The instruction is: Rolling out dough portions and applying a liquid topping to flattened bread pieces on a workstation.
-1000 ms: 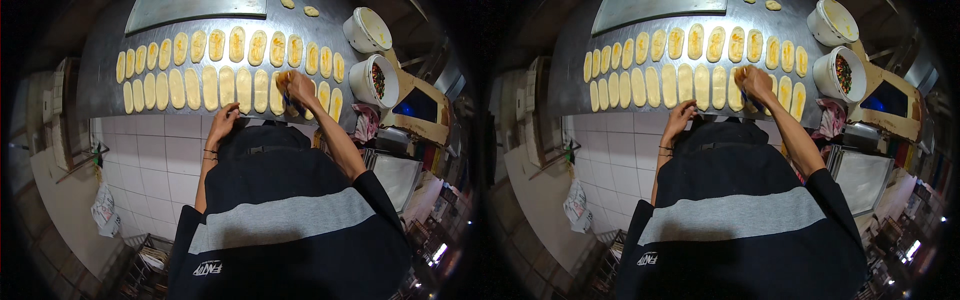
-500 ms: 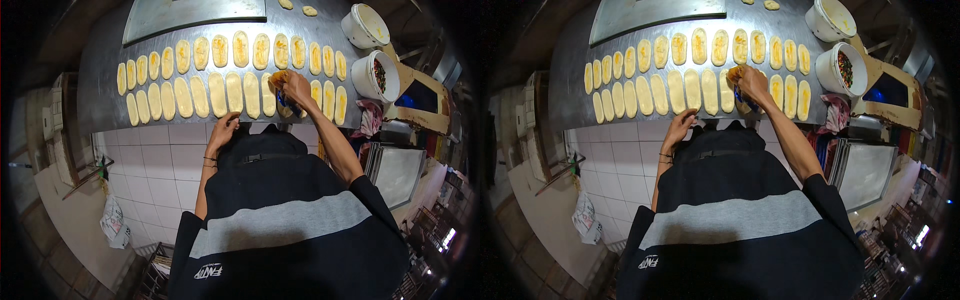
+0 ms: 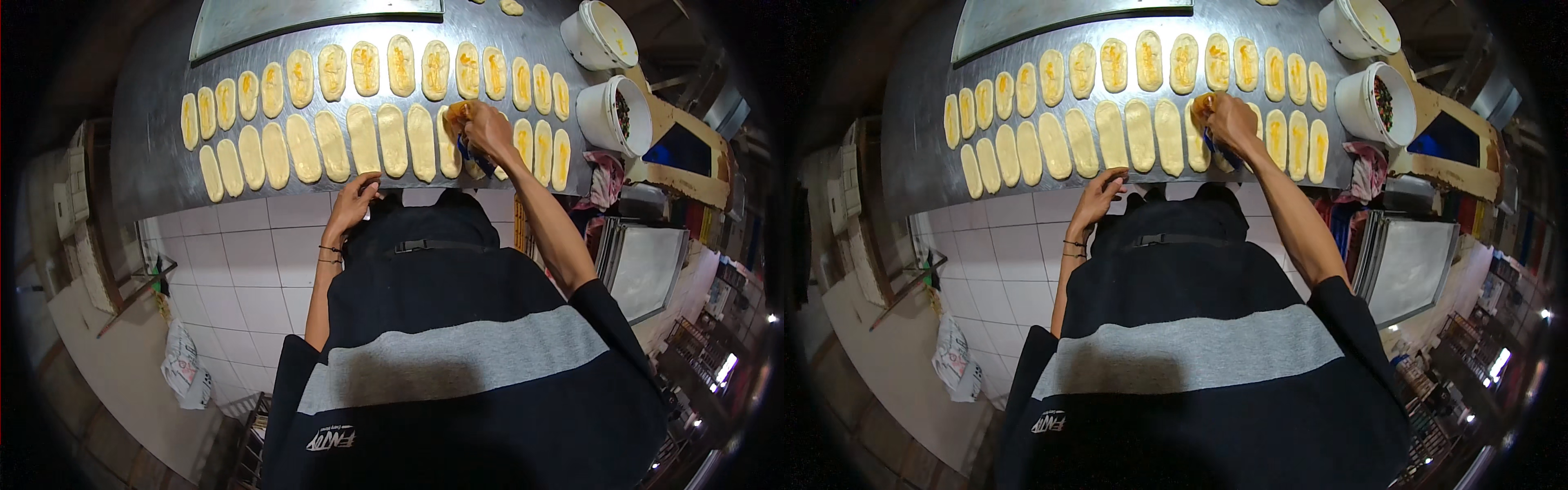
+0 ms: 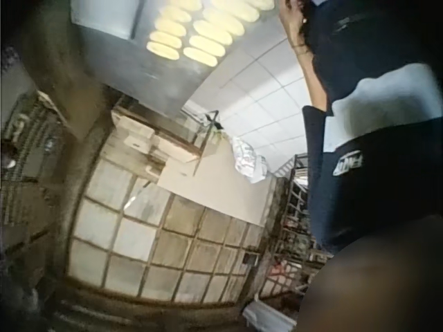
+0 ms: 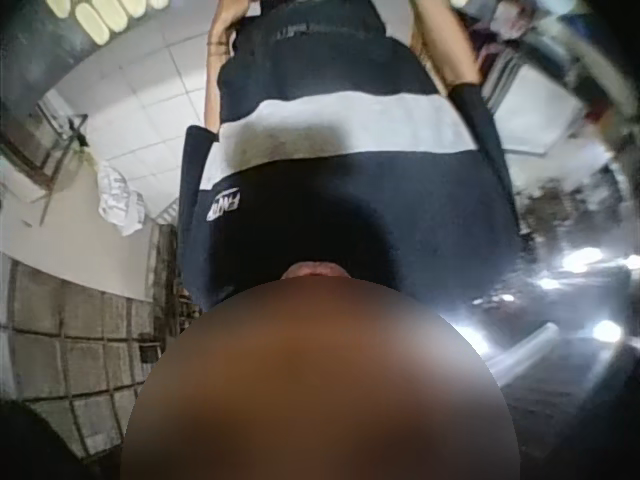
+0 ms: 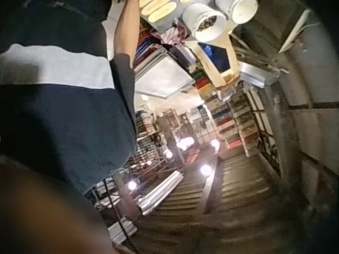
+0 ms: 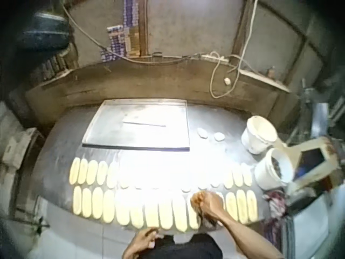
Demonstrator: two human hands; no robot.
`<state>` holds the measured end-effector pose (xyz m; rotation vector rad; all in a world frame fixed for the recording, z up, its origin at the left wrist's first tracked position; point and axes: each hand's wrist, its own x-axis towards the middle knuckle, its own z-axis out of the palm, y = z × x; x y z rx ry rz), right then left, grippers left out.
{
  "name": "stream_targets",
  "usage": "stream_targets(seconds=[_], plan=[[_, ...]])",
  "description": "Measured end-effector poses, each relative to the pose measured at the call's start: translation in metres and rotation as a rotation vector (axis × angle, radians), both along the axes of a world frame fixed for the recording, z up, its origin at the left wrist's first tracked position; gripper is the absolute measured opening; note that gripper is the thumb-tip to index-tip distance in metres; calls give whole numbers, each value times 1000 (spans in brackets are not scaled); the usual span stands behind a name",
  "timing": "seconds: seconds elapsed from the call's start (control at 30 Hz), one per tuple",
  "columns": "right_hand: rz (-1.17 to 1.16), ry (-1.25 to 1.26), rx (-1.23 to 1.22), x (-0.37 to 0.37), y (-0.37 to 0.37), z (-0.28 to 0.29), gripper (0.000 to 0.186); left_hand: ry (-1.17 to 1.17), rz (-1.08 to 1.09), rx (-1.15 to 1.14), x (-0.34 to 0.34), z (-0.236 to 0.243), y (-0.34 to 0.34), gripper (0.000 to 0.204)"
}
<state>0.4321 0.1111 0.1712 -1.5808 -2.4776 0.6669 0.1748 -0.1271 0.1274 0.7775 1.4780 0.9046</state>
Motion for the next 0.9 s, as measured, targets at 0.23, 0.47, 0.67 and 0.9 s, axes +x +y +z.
stream_targets(seconds=[0.23, 0.47, 0.67, 0.9], plan=[[216, -228, -296, 64, -66, 8, 23, -75, 28, -57, -1, 1, 15, 37], [-20, 68, -7, 2, -15, 1, 29, -138, -45, -32, -7, 13, 38, 36], [88, -84, -215, 0, -74, -8, 26, -16, -62, 72, -7, -24, 37, 34], [-36, -33, -307, -21, -49, 43, 21, -88, -142, 8, -12, 4, 43, 36]])
